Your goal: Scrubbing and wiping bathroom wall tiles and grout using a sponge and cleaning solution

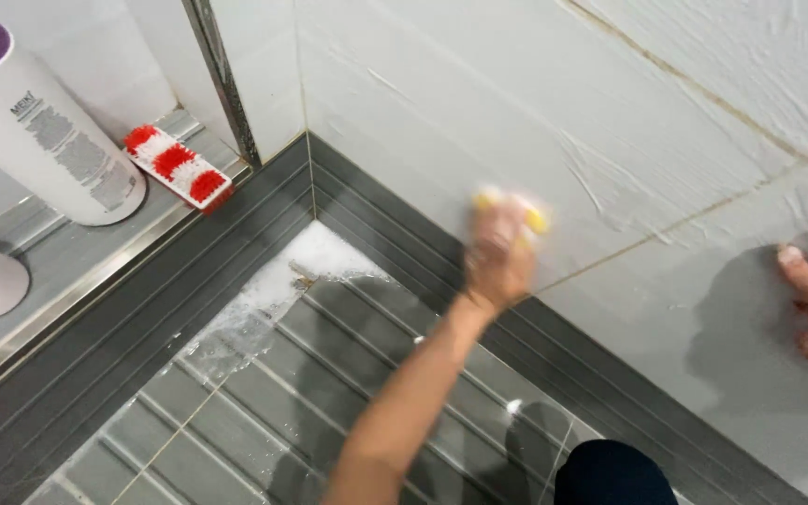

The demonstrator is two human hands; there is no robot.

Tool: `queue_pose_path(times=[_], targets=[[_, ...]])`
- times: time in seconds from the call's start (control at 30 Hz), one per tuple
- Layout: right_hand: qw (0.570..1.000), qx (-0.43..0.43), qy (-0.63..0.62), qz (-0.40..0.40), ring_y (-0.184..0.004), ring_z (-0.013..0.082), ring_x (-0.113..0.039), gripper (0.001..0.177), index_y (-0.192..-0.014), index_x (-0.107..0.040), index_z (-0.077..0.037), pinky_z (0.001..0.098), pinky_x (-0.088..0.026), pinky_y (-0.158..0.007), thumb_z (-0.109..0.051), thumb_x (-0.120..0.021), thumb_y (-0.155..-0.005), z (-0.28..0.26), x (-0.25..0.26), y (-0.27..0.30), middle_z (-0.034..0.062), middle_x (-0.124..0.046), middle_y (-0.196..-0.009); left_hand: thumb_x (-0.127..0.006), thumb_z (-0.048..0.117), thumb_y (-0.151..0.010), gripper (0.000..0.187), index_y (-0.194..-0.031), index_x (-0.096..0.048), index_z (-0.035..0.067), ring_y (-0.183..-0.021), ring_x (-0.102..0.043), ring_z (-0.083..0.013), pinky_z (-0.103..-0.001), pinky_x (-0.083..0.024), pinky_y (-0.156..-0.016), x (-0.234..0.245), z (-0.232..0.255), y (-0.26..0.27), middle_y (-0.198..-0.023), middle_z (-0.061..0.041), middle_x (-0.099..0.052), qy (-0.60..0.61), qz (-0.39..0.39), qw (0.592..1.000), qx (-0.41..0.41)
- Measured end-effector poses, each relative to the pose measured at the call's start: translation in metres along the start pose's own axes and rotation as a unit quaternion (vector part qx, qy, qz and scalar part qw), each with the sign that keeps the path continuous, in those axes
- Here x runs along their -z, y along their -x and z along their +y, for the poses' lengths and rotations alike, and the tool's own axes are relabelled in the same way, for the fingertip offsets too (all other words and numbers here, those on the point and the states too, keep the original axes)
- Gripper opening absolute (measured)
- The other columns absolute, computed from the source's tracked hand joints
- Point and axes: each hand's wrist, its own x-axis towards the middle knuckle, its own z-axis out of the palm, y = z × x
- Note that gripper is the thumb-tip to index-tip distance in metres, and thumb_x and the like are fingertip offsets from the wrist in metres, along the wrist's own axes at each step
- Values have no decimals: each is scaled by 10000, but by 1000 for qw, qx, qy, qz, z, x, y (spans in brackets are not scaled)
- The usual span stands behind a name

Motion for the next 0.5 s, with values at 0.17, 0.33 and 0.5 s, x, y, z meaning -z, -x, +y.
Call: queue_pose_path(times=[0.17,0.33,0.5], targets=[[996,-42,-72,-7,-653,171,-486,807,-1753,-420,-47,316,-402,-644,64,-539,-962,43,-30,26,79,-382,-1272,-381,267,-1221,608,-1754,-149,89,-1770,-105,-369,-547,-118,-1509,91,-92,-117,-1839,-141,-196,-51,109,982,148],[991,-77,-111,-15,-846,164,-519,833,-1779,-390,-75,303,-475,-821,111,-471,-970,51,-36,27,41,-382,-1599,-359,293,-1214,567,-1741,-199,163,-1741,-166,-323,-602,-191,-1458,109,-146,-75,-1840,-124,-212,-46,198,947,248],[961,157,215,70,-1584,666,-561,699,-1607,-621,175,625,-427,-1392,52,-675,-921,-14,23,-16,302,-576,-1686,-335,625,-1057,894,-1725,-115,74,-1683,-39,-394,-565,-60,-1321,78,-167,-33,-1813,-237,-71,23,323,777,539]])
